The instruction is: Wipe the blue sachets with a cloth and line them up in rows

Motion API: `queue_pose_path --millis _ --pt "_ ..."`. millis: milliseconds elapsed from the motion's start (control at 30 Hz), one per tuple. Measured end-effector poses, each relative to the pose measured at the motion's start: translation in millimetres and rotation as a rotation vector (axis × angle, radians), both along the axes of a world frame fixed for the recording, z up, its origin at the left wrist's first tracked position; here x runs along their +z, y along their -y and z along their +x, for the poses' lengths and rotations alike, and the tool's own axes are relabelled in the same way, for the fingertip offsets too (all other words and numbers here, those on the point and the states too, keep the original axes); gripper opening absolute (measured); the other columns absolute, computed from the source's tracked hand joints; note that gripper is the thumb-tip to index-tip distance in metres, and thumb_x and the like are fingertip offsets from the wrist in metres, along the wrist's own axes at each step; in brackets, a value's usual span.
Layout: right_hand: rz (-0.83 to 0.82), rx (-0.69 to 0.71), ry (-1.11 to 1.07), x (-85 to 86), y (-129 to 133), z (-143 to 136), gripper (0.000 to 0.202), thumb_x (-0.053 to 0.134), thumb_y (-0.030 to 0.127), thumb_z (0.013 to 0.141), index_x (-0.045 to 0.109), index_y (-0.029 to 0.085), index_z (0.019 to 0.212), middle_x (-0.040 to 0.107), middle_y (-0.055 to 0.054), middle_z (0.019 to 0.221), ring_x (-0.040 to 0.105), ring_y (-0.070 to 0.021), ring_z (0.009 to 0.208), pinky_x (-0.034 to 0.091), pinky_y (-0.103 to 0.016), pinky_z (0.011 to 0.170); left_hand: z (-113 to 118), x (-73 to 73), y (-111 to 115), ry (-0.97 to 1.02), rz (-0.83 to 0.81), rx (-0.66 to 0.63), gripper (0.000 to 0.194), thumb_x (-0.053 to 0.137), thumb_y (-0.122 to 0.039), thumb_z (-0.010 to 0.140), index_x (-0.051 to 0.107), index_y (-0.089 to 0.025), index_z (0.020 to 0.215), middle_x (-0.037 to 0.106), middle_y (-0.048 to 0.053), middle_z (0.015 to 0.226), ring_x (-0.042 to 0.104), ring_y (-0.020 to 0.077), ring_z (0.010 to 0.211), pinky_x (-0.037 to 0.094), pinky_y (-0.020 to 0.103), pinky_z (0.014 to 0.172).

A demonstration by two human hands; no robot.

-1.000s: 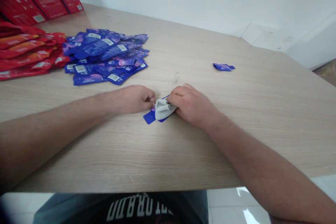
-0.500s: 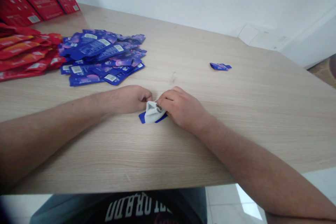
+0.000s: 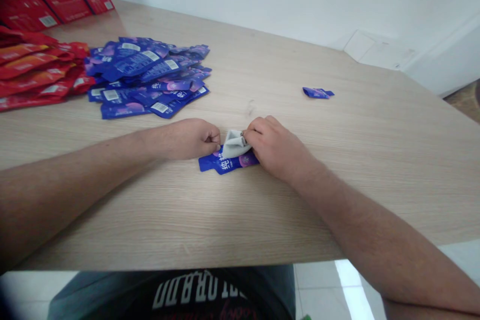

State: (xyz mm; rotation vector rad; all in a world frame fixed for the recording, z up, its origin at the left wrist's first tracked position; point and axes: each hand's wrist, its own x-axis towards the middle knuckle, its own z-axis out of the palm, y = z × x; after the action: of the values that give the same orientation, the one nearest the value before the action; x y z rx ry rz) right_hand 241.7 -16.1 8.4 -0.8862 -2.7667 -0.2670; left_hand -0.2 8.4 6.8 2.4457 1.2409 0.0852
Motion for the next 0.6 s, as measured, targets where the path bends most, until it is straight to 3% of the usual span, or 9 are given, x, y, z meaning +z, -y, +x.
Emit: queue_pose_path --millis 167,333,467,600 --pt "-0.058 0.095 0.034 3.5 4 -3 0.021 0.05 0.012 0.095 0.067 0.017 0.106 0.065 -0.012 0.107 0.055 -0.026 0.1 0.047 -0.04 0.089 1 0.3 0 -0.003 -0.009 0.02 0.019 0.055 -0.032 0.081 0.07 -0.022 0.078 0.067 -0.002 0.065 0.054 0.0129 0.057 0.033 0.027 0.056" --pt "-0.021 -0.006 0.038 3.2 3 -1 0.018 0.053 0.013 0.093 0.069 0.015 0.102 0.065 -0.013 0.102 0.054 -0.0262 0.097 0.046 -0.04 0.087 1 -0.8 -1 -0.004 -0.013 0.018 0.02 0.054 -0.031 0.081 0.072 -0.023 0.079 0.067 -0.002 0.065 0.054 0.013 0.057 0.033 0.027 0.056" --pt "-0.052 0.102 0.061 4.3 15 -11 0.025 0.049 0.015 0.098 0.069 0.016 0.111 0.065 -0.012 0.107 0.053 -0.0252 0.099 0.046 -0.038 0.09 1 -0.3 -2 0.01 -0.03 0.007 0.02 0.053 -0.03 0.08 0.071 -0.022 0.077 0.067 -0.001 0.065 0.055 0.0132 0.058 0.034 0.027 0.055" --pt "-0.065 0.086 0.021 3.1 10 -8 0.025 0.057 0.011 0.09 0.07 0.017 0.111 0.065 -0.01 0.106 0.054 -0.0254 0.099 0.046 -0.04 0.09 2 1.9 0 -0.011 -0.009 0.023 0.018 0.055 -0.03 0.079 0.071 -0.022 0.076 0.066 -0.001 0.063 0.053 0.0129 0.056 0.032 0.027 0.054"
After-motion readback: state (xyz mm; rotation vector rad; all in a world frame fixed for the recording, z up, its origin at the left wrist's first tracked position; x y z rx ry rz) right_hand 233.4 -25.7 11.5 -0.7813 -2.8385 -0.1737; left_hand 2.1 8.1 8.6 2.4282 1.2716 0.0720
